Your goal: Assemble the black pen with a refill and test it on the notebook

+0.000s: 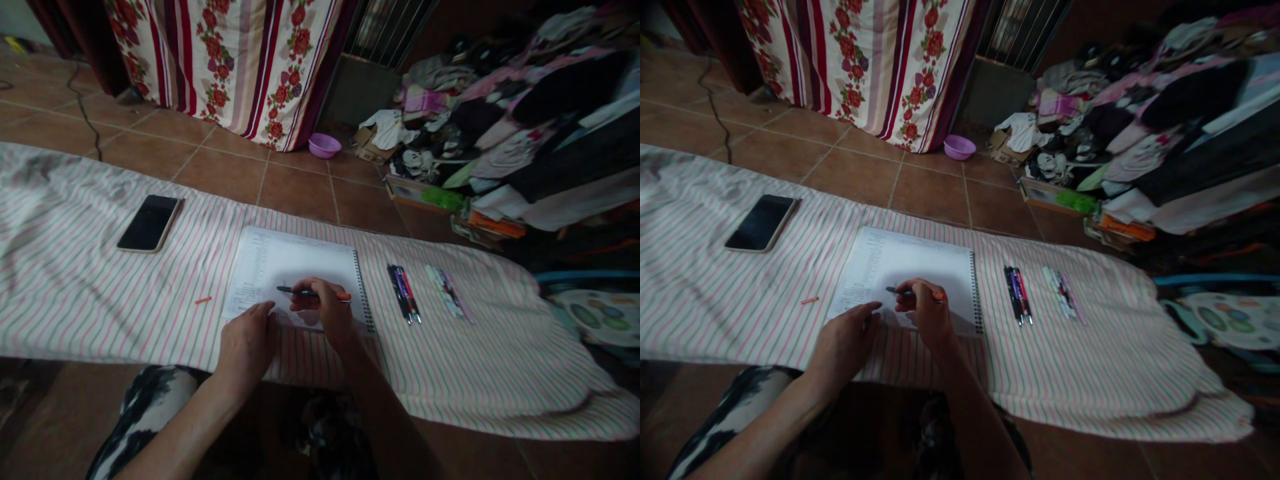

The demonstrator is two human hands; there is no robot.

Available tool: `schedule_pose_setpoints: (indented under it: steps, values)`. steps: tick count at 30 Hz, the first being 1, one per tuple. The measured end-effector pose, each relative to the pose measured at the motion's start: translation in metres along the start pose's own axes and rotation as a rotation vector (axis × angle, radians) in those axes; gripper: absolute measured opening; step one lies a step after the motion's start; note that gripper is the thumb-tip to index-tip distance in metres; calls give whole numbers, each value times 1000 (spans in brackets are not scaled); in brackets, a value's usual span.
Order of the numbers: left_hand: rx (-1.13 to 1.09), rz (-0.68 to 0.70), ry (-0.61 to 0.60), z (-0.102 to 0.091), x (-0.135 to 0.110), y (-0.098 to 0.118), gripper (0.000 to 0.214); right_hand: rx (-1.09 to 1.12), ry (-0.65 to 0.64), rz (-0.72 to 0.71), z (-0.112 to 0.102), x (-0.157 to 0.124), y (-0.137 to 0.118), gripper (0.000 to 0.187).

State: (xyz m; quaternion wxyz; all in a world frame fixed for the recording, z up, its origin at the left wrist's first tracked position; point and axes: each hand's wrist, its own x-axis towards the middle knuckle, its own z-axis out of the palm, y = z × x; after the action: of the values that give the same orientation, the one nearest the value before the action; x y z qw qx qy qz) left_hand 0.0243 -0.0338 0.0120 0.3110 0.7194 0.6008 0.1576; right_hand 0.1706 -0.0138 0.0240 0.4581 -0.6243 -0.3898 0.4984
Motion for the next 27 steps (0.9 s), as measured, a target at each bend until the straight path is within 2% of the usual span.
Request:
schedule_pose_setpoints:
  steps: [5,8,13,16,19,24,27]
  values:
    - [142,-10,-96,-2,-1,6,34,-10,8,-39,2,2,1,31]
    - [189,-30,-92,-1,0,9,35,-22,3,-30,2,3,0,31]
    - [231,-15,-74,0,0,8,36,-43,-79,-22,-1,-1,-3,30]
    - [227,6,-40,1,-1,6,34,-29,-33,19,-7,-4,-5,30]
    - [210,25,-36,2,-2,5,32,57,-13,-3,-13,-2,-3,28]
    - [77,41,-42,3,0,9,29,361,33,-44,-17,6,5,27]
    - [-8,4,-51,6,1,14,29,412,63,-65,-16,7,9,26]
